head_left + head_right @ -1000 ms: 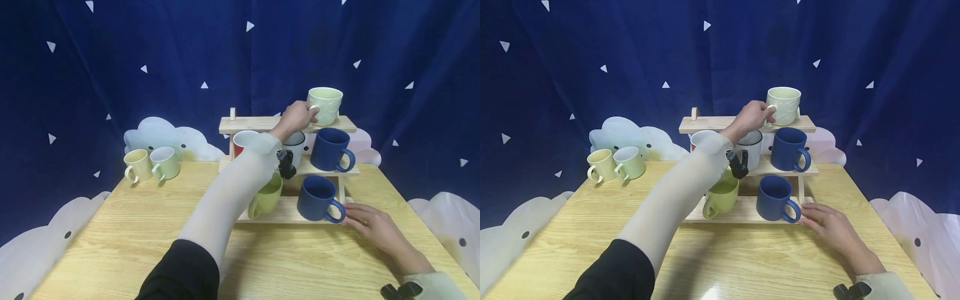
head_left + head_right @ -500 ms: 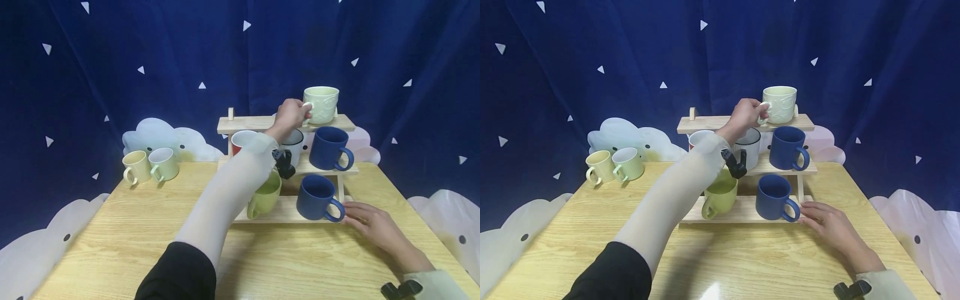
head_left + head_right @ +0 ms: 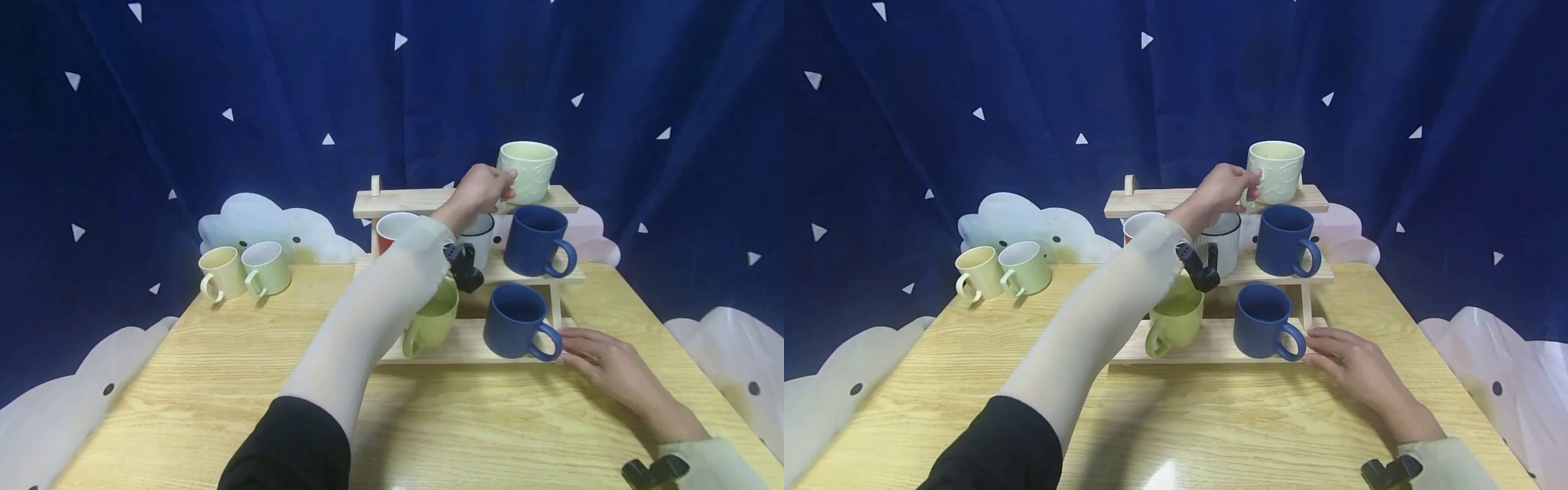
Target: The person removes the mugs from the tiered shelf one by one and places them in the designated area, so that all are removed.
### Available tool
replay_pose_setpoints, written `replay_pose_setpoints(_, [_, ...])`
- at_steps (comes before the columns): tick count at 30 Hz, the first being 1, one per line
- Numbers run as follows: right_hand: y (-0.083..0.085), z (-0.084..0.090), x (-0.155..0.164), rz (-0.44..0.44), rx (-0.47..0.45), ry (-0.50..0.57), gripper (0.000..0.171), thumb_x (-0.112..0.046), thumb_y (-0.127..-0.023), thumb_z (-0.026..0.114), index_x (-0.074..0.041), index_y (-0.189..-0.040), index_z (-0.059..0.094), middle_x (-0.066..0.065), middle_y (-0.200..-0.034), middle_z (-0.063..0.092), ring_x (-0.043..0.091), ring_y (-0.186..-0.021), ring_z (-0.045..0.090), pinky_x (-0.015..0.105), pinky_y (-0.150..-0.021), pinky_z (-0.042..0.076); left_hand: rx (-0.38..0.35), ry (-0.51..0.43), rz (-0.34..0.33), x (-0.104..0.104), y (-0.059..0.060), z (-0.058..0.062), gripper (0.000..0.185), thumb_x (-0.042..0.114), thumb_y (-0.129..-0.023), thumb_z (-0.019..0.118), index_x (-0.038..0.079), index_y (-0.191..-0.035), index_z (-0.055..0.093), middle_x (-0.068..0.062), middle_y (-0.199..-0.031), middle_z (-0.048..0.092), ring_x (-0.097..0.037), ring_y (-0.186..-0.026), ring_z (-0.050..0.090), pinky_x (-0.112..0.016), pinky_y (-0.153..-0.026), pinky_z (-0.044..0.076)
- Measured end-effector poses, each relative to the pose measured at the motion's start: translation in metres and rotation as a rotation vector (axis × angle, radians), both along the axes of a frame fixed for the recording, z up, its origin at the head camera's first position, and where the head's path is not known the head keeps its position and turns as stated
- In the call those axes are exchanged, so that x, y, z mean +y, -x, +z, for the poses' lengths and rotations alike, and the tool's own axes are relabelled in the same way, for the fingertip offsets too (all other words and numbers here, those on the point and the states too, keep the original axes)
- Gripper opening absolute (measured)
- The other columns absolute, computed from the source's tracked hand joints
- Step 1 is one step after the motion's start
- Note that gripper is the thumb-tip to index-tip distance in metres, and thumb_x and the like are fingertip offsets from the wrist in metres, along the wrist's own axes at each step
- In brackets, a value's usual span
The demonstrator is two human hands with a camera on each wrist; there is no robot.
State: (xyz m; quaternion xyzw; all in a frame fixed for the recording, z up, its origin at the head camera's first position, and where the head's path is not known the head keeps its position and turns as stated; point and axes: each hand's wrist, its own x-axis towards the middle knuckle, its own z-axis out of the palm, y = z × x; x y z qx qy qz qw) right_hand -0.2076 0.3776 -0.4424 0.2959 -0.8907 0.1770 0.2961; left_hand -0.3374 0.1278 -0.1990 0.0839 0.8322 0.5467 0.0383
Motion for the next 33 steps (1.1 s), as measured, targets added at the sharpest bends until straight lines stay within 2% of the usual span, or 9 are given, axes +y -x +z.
replay_pose_setpoints(4, [-0.001,0.0,-0.002,-0.019,-0.016,0.007,0.039,-0.016,-0.067,0.088,-0.015,-0.104,0.076,0.0,-0.109,0.072,0.03,-0.099,0.066,0.002,-0.1,0.021,-0.078,-0.115,-0.022,0.0,-0.003,0.002,0.034,0.028,-0.105,0.047,0.005,-0.088,0.065,-0.003,-0.078,0.061,-0.017,-0.083,0.058,-0.036,-0.08,0.053])
replay_pose_setpoints(8, [-0.001,-0.001,-0.003,-0.028,-0.013,0.009,0.04,-0.016,-0.067,0.088,-0.015,-0.105,0.076,0.0,-0.109,0.072,0.03,-0.099,0.066,0.001,-0.099,0.021,-0.113,-0.204,0.014,0.0,-0.002,0.001,0.029,0.022,-0.103,0.052,0.003,-0.088,0.068,-0.002,-0.076,0.063,-0.016,-0.085,0.061,-0.04,-0.084,0.053])
replay_pose_setpoints(11, [0.0,-0.002,-0.002,-0.033,-0.015,0.01,0.04,-0.015,-0.067,0.088,-0.014,-0.104,0.076,0.0,-0.109,0.072,0.03,-0.099,0.066,0.001,-0.099,0.02,-0.098,-0.231,0.07,-0.001,-0.001,-0.003,0.029,0.022,-0.101,0.056,0.004,-0.084,0.07,-0.001,-0.077,0.067,-0.013,-0.084,0.061,-0.038,-0.08,0.055])
replay_pose_setpoints(16, [-0.002,-0.004,-0.003,-0.036,-0.037,0.018,0.04,-0.017,-0.068,0.088,-0.016,-0.106,0.076,0.0,-0.11,0.071,0.03,-0.1,0.066,0.001,-0.099,0.02,-0.063,-0.299,0.12,-0.004,-0.002,-0.008,0.023,0.022,-0.099,0.059,0.004,-0.093,0.073,0.0,-0.076,0.07,-0.009,-0.083,0.061,-0.034,-0.074,0.055])
replay_pose_setpoints(22, [0.0,-0.004,-0.003,-0.018,-0.013,0.013,0.041,-0.014,-0.066,0.088,-0.014,-0.105,0.076,0.0,-0.109,0.072,0.031,-0.099,0.066,0.002,-0.1,0.021,0.021,-0.279,0.12,-0.022,-0.003,-0.003,0.024,0.028,-0.098,0.06,0.008,-0.094,0.073,0.003,-0.078,0.071,-0.006,-0.081,0.06,-0.028,-0.072,0.054])
replay_pose_setpoints(29, [0.002,-0.002,-0.002,-0.009,-0.008,0.011,0.04,-0.014,-0.066,0.088,-0.015,-0.104,0.076,-0.001,-0.109,0.071,0.03,-0.1,0.065,0.002,-0.1,0.021,0.055,-0.427,0.1,-0.056,-0.002,0.005,0.025,0.024,-0.097,0.062,0.001,-0.099,0.071,-0.003,-0.082,0.066,-0.009,-0.083,0.06,-0.032,-0.081,0.056])
replay_pose_setpoints(33, [0.002,-0.003,-0.002,-0.02,-0.011,0.011,0.041,-0.015,-0.066,0.088,-0.016,-0.105,0.076,-0.001,-0.11,0.071,0.026,-0.101,0.065,0.002,-0.1,0.021,0.091,-0.406,0.117,-0.075,-0.002,0.01,0.025,0.026,-0.097,0.062,0.004,-0.103,0.072,-0.002,-0.087,0.067,-0.011,-0.089,0.06,-0.03,-0.081,0.055])
